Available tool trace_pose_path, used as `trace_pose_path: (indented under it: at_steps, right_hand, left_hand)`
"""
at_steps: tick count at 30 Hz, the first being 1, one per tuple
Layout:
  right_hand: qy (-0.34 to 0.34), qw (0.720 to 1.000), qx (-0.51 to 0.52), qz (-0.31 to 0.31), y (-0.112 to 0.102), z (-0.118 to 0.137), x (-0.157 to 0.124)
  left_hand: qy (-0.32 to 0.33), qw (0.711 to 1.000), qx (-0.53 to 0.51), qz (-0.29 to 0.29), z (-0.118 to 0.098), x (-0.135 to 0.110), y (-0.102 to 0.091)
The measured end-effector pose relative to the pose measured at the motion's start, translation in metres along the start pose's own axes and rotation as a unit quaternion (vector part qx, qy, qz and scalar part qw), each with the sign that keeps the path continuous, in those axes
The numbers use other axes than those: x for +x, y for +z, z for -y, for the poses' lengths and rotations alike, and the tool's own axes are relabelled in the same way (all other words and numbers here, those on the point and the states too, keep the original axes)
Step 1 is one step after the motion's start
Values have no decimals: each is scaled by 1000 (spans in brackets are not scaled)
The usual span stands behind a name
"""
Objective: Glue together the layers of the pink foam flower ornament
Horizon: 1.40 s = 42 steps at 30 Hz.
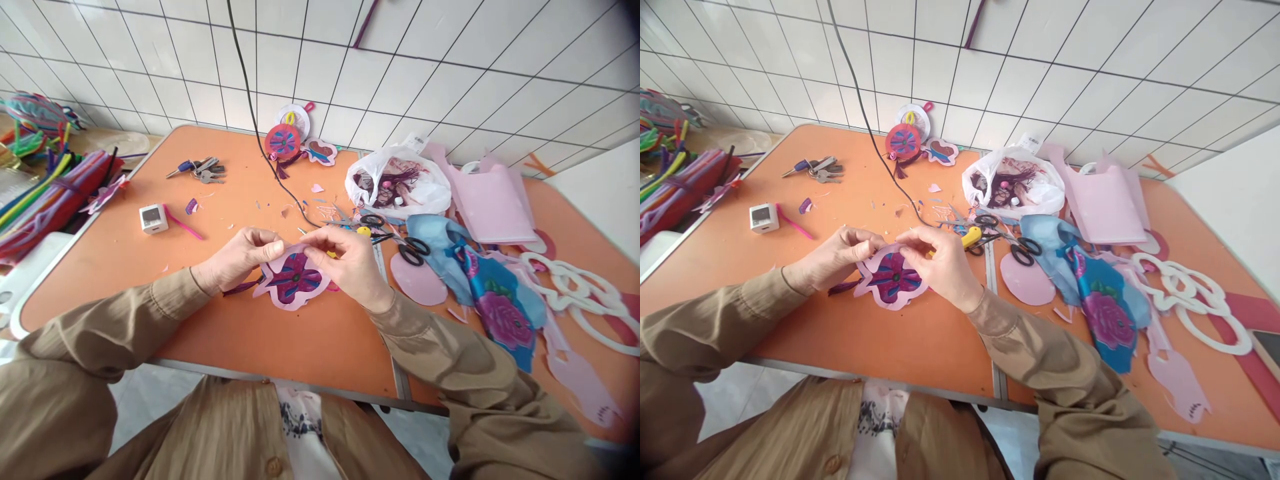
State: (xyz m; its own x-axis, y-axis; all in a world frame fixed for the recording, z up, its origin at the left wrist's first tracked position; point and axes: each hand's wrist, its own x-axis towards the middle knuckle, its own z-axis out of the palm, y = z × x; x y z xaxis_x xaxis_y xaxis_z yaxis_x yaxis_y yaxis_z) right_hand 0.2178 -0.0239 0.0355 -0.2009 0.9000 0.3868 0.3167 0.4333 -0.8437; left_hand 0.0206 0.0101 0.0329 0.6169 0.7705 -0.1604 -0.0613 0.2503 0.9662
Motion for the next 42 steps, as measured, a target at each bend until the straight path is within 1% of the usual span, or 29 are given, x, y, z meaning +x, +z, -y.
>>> trace_pose_path:
  at_steps: [3,4,6,9,11,15,18,22,25,27,30,33,35,39,42]
  right_hand:
    - [-2,1000,-5,-11,1,-1,0]
    - [-13,1000,-20,-15,1,-1,0]
    - [-60,995,-71,-26,1,-2,-1]
    - [-169,972,-157,-35,1,-7,-3]
    - [-226,954,-193,-41,0,-10,-4]
    - [-301,921,-243,-54,0,-15,-5]
    - [-325,905,-269,-58,-1,-15,-5]
    - [-325,907,-262,-54,-2,-10,-4]
    - [-309,924,-219,-48,-3,-5,-5]
    - [-273,941,-191,-49,-3,-1,-5]
    - [-195,967,-155,-55,-4,3,-4]
    - [-133,982,-126,-36,-5,5,-2]
    - [-113,985,-126,-23,-7,6,-2]
    - [-113,984,-137,-5,-8,8,-3]
    - [-95,986,-140,-7,-7,9,-4]
  left_hand:
    - [-11,1000,28,1,0,0,-3]
    - [-15,999,33,-6,1,0,-3]
    - [-20,999,38,-22,2,1,-2]
    - [-10,998,39,-45,4,0,0]
    - [3,997,40,-63,4,-1,1]
    - [28,995,45,-86,4,-4,5]
    - [53,993,47,-99,5,-5,7]
    - [48,994,23,-96,9,-5,6]
    - [39,995,9,-92,10,-5,5]
    - [37,995,3,-88,10,-5,6]
    - [40,996,9,-86,7,-6,8]
    - [55,994,41,-88,3,-6,11]
    - [65,992,59,-91,1,-6,12]
    - [83,991,60,-84,1,-6,12]
    - [90,990,66,-81,3,-6,12]
